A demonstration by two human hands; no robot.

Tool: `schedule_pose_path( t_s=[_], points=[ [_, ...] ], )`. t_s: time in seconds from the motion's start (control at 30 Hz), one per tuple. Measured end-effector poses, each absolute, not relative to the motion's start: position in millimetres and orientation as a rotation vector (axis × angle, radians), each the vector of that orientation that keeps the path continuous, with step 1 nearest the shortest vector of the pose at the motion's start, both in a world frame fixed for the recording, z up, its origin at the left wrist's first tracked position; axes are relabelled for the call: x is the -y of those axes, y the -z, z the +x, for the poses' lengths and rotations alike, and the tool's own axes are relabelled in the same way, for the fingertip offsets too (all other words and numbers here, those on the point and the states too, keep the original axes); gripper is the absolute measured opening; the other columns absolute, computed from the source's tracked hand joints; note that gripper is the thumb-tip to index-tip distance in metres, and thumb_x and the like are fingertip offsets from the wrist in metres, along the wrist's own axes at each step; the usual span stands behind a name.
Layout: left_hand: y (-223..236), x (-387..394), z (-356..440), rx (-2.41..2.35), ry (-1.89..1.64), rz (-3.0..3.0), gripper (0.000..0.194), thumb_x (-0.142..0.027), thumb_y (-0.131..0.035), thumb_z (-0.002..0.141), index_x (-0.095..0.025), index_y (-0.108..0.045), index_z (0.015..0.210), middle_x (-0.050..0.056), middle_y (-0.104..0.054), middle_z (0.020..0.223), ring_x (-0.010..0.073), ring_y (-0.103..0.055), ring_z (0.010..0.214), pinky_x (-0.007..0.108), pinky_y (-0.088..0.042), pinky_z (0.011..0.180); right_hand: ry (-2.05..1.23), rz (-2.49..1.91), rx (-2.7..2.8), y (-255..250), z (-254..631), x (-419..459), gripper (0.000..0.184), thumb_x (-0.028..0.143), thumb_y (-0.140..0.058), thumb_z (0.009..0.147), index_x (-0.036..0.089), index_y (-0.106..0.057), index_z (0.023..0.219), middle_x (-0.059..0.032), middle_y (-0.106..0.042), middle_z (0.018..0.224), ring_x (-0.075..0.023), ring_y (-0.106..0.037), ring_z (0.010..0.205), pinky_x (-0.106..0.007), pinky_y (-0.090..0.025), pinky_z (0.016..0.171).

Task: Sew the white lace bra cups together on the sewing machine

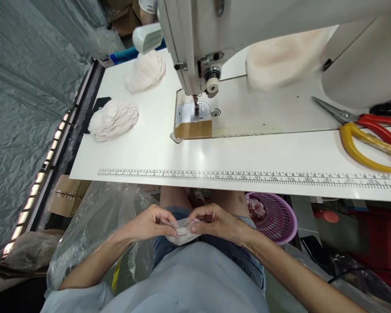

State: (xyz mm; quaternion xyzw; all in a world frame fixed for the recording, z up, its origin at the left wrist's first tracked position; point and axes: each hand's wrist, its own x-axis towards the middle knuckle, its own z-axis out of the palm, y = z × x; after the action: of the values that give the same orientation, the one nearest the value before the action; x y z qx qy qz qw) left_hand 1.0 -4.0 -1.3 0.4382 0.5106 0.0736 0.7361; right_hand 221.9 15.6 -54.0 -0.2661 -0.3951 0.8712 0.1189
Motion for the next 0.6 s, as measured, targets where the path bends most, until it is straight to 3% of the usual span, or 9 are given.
schedule_pose_path(
  t_s=[0.3, 0.6],
  points=[
    [10, 4, -4, -1.133, -0.206, 1.010, 0.031, -0.038, -0.065, 0.075, -0.009, -0.072, 0.083, 0.004, -0.066, 0.068, 0.0090, -0.052, 0.059, 0.018, -0.040, 0.057, -2.497, -0.907, 1.202, 52, 222, -18, 0.027, 0.042, -0.068, 0.074, 0.014, -0.067, 0.072, 0.0020, -0.056, 0.063, -0.0092, -0.045, 0.060, -0.023, -0.036, 0.059],
    [7, 1, 1, -1.179, -0.170, 1.056, 0.036, -0.043, -0.060, 0.077, -0.009, -0.071, 0.079, 0.002, -0.063, 0.064, 0.0096, -0.052, 0.059, 0.018, -0.038, 0.054, -2.454, -0.949, 1.395, 46, 212, -20, 0.032, 0.046, -0.071, 0.068, 0.015, -0.066, 0.072, 0.0013, -0.058, 0.064, -0.0121, -0.050, 0.062, -0.024, -0.038, 0.058]
  ],
)
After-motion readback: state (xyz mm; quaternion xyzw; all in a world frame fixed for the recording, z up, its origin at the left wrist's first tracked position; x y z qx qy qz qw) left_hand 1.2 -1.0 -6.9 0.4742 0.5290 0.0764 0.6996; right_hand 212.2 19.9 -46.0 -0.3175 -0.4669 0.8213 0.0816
